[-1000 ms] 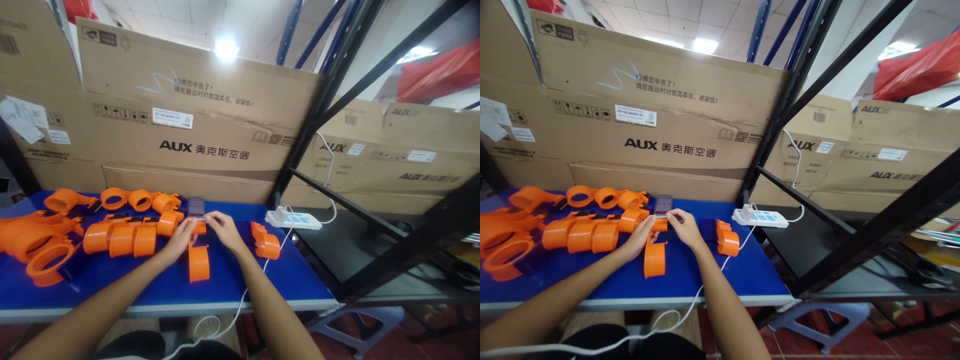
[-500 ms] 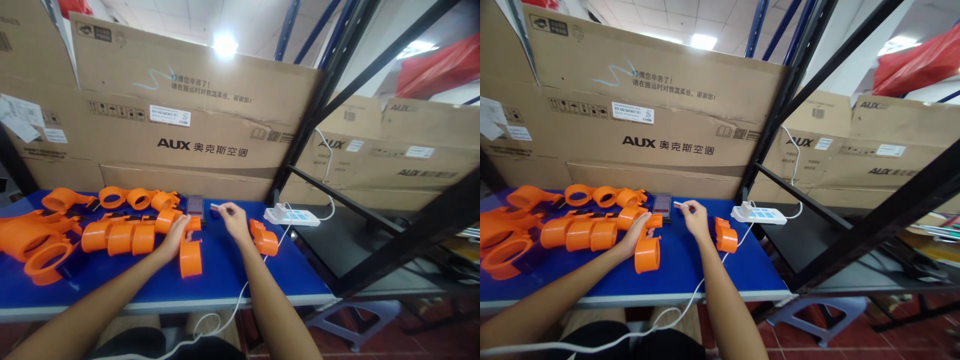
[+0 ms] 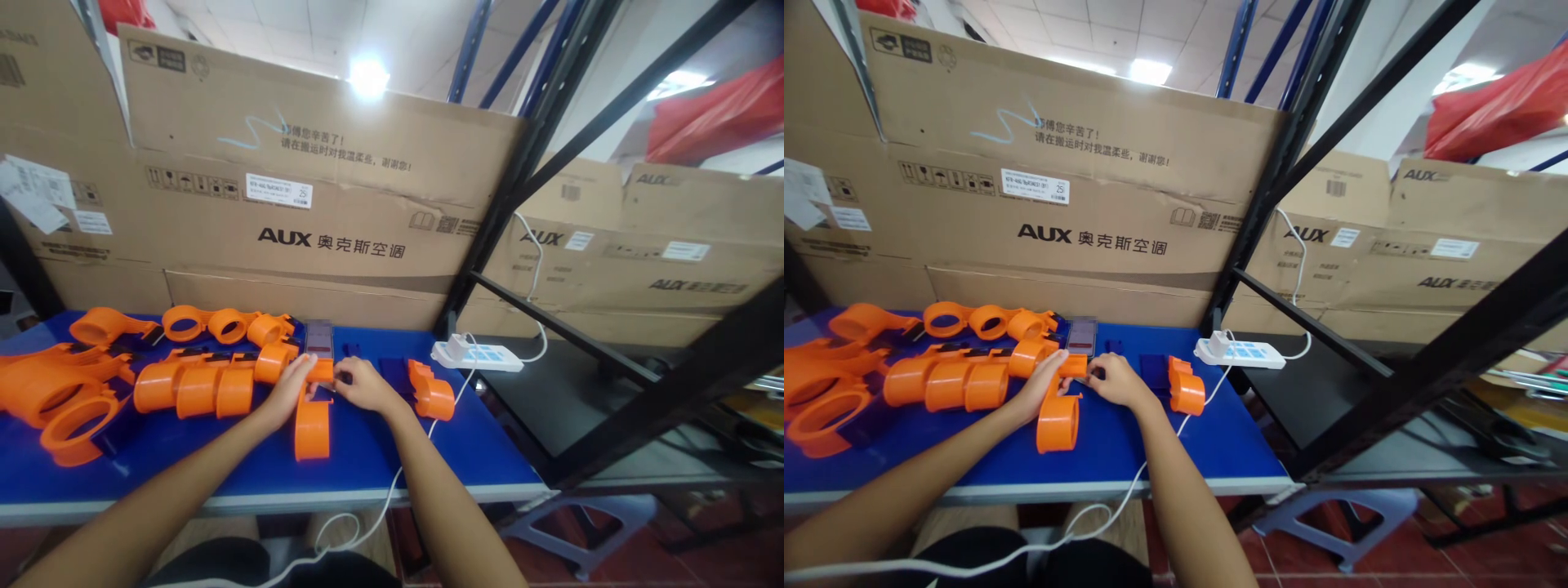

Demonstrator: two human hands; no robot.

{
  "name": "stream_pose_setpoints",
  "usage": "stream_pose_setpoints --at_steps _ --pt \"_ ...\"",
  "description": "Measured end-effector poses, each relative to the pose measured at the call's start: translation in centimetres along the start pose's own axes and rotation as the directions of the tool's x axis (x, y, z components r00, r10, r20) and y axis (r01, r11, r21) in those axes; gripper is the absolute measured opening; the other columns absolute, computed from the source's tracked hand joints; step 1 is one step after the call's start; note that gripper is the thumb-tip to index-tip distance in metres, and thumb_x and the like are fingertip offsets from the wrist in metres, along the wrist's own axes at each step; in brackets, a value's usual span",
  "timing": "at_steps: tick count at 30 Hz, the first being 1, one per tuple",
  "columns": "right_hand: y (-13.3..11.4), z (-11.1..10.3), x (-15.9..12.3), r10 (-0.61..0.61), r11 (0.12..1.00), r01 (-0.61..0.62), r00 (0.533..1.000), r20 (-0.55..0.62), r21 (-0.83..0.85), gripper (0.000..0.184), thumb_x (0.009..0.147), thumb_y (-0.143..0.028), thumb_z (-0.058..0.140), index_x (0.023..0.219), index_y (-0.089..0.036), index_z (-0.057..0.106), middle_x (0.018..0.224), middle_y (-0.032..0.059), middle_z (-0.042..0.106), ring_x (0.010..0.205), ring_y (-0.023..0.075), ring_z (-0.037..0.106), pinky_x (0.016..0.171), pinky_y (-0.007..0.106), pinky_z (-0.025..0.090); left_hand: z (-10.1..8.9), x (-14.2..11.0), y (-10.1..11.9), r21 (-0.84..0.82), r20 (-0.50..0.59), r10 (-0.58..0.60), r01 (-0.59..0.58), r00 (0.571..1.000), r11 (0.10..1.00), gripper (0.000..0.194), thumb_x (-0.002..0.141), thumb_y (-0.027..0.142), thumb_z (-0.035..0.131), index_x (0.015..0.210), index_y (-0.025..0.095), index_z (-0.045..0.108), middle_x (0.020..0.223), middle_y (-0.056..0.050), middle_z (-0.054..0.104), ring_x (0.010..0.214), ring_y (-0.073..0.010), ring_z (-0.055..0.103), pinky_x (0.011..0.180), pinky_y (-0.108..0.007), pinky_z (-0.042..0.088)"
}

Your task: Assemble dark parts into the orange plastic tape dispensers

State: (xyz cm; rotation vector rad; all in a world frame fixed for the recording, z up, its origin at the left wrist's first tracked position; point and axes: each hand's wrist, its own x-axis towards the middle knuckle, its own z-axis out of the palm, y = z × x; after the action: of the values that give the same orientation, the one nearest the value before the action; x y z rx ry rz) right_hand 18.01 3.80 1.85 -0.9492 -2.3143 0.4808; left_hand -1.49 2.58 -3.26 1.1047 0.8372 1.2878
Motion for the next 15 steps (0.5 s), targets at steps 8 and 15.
stream_pose_setpoints --at_steps 8,15 --pt "-1.3 -0.7 -0.2 0.085 0.823 -0.111 0.994 0.072 0.557 0.053 0.097 -0.056 0.058 0.138 -0.022 0.054 0.111 0.0071 0.066 0.089 0.0186 0.063 0.084 0.034 0.051 0.1 0.3 -0.3 0.018 -0.080 0.123 -0.122 0.989 0.992 0.050 0.089 0.068 0.059 0.086 0.018 0.061 0.069 -0.001 0.062 0.059 -0.0150 0.058 0.056 -0.026 0.047" --pt "-2.9 -1.4 -1.2 -0.102 0.627 -0.146 0.958 0.267 0.765 0.099 0.081 -0.054 0.080 0.159 -0.031 0.023 0.152 0.0121 0.040 0.125 0.0259 0.055 0.109 0.046 0.043 -0.4 0.2 -1.1 0.006 -0.092 0.162 -0.162 0.982 0.987 0.045 0.086 0.064 0.067 0.088 0.021 0.054 0.071 0.000 0.062 0.057 -0.0149 0.060 0.055 -0.027 0.049"
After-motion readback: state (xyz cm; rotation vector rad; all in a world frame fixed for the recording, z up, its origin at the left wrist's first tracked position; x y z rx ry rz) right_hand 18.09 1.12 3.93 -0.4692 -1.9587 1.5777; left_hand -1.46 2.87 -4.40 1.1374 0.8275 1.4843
